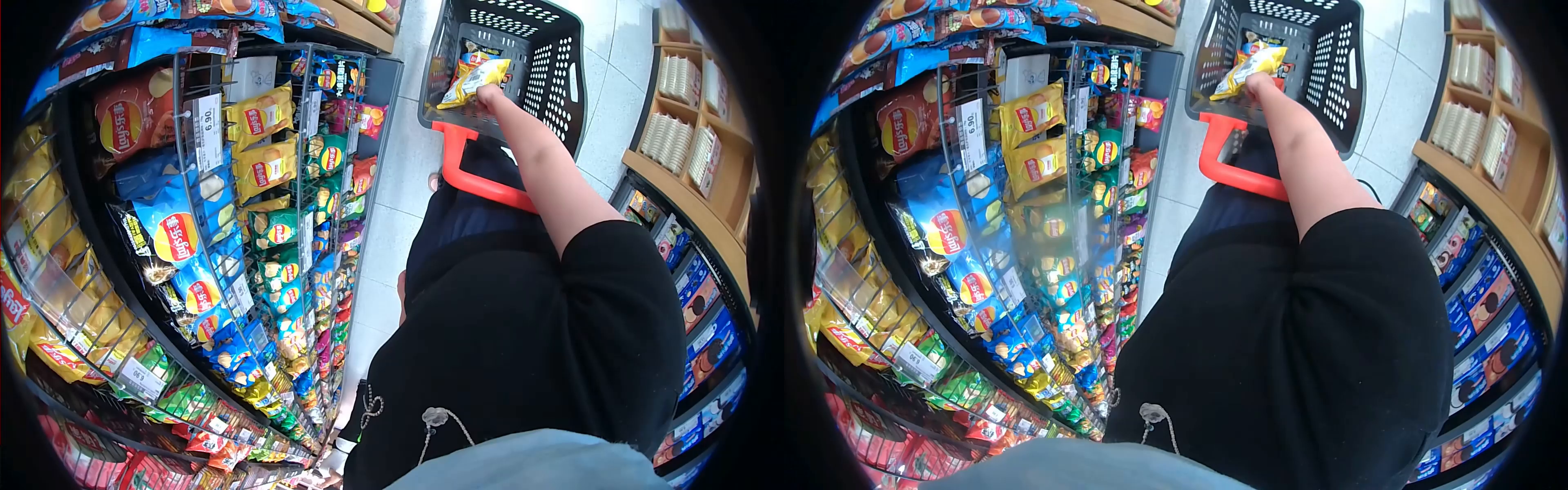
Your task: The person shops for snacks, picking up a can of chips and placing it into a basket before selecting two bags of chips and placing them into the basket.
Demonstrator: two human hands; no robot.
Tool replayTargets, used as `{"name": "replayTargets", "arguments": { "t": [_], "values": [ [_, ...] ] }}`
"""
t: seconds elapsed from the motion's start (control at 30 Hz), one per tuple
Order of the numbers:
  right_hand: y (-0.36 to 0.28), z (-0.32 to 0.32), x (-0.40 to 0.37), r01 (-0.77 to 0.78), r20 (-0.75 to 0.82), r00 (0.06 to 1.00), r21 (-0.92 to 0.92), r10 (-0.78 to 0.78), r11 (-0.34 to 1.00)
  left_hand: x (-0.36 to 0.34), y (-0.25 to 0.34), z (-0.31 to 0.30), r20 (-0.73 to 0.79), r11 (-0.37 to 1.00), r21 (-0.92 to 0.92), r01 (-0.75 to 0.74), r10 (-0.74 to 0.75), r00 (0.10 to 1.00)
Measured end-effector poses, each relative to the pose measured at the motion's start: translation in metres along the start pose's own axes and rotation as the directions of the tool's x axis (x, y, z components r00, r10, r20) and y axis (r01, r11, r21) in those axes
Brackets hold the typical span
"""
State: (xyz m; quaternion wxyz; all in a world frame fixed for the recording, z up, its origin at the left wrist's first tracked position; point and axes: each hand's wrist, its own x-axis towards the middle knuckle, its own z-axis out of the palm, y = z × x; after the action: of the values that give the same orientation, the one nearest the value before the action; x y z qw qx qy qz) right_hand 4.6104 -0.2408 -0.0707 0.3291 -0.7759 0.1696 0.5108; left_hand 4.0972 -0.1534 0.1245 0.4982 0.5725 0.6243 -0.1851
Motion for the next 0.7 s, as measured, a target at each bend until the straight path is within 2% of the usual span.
{"name": "replayTargets", "arguments": {
  "t": [0.03,0.13,0.23,0.3,0.43,0.5,0.53,0.67,0.7],
  "values": [
    [-0.001,0.0,0.008,0.031,0.012,0.999,-0.108,-0.03,0.994,0.001,0.0,0.001,-0.004,1.0,0.003,-0.003,0.003,1.0],
    [-0.003,0.003,0.013,0.114,-0.018,0.993,-0.121,-0.117,0.986,-0.001,-0.003,0.002,-0.003,1.0,0.009,-0.004,0.004,1.0],
    [-0.015,-0.001,-0.007,0.116,-0.003,0.993,-0.238,-0.12,0.964,0.0,-0.004,0.004,-0.007,1.0,0.014,-0.013,0.013,1.0],
    [-0.007,0.01,0.003,0.187,-0.006,0.98,-0.329,-0.2,0.926,0.003,-0.003,0.007,-0.01,1.0,0.016,-0.025,0.025,1.0],
    [0.007,0.018,-0.009,0.257,0.085,0.965,-0.515,-0.249,0.818,0.009,-0.002,0.011,-0.017,0.998,0.021,-0.06,0.06,0.998],
    [0.014,0.02,-0.028,0.252,-0.007,0.949,-0.584,-0.316,0.771,0.012,-0.003,0.013,-0.022,0.996,0.021,-0.083,0.084,0.996],
    [0.017,0.018,-0.031,0.291,0.067,0.943,-0.639,-0.326,0.712,0.014,-0.003,0.015,-0.027,0.995,0.022,-0.097,0.098,0.995],
    [0.022,-0.001,-0.055,0.427,0.157,0.867,-0.722,-0.473,0.544,0.026,-0.007,0.023,-0.049,0.986,0.029,-0.166,0.167,0.985],
    [0.02,-0.006,-0.064,0.458,0.168,0.853,-0.696,-0.495,0.553,0.029,-0.007,0.026,-0.062,0.982,0.036,-0.188,0.19,0.98]
  ]
}}
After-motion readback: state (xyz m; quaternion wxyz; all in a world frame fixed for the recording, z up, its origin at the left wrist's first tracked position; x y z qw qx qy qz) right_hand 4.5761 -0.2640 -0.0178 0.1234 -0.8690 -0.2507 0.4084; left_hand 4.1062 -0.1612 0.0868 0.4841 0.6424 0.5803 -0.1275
